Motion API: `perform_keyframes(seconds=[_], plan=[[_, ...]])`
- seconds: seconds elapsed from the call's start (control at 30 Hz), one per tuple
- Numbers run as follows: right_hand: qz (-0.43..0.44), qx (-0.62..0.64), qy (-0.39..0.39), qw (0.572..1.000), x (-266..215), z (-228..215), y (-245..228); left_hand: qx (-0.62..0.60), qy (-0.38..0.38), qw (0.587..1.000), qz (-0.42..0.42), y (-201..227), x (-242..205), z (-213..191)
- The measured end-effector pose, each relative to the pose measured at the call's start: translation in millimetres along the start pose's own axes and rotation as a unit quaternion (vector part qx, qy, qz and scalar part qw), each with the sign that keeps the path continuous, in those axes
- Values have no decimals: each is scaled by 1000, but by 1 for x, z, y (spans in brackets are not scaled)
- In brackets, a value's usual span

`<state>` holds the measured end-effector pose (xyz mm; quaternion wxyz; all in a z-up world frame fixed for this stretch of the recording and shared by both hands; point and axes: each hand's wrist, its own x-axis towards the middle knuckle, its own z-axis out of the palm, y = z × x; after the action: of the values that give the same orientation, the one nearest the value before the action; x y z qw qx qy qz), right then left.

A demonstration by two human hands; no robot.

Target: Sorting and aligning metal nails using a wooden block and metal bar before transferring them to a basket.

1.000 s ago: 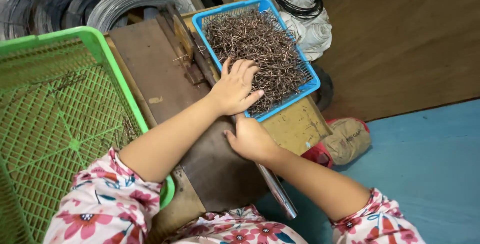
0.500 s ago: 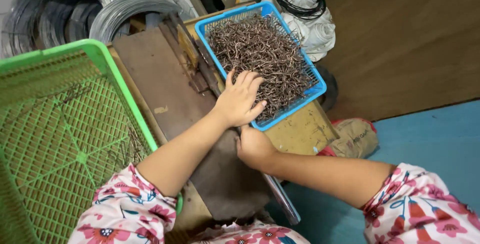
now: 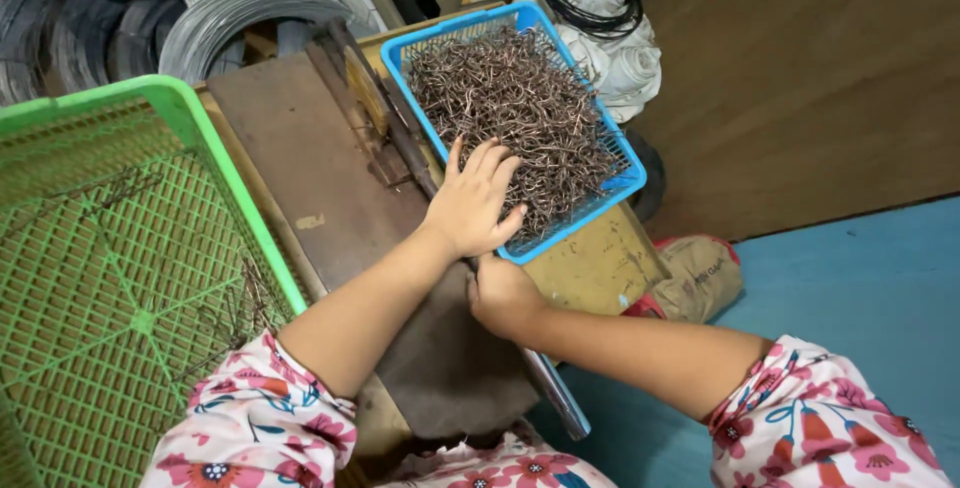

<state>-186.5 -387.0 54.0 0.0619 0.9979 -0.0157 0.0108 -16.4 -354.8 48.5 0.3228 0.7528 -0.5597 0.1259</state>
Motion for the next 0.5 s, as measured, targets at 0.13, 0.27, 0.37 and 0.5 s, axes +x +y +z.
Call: perform_keyframes(seconds=[0.13, 0.27, 0.37, 0.5], plan=[[123, 130, -51, 982, 9, -13, -4, -5, 9, 1000, 3, 0, 0, 3], [194, 203, -151, 948, 15, -36, -5, 54, -8, 996, -66, 9, 2, -10], [192, 232, -177, 937, 15, -35, 2, 118, 24, 969, -216, 0, 6, -17], [186, 300, -188, 917, 11, -108, -15, 112, 59, 928, -352, -59, -7, -34]])
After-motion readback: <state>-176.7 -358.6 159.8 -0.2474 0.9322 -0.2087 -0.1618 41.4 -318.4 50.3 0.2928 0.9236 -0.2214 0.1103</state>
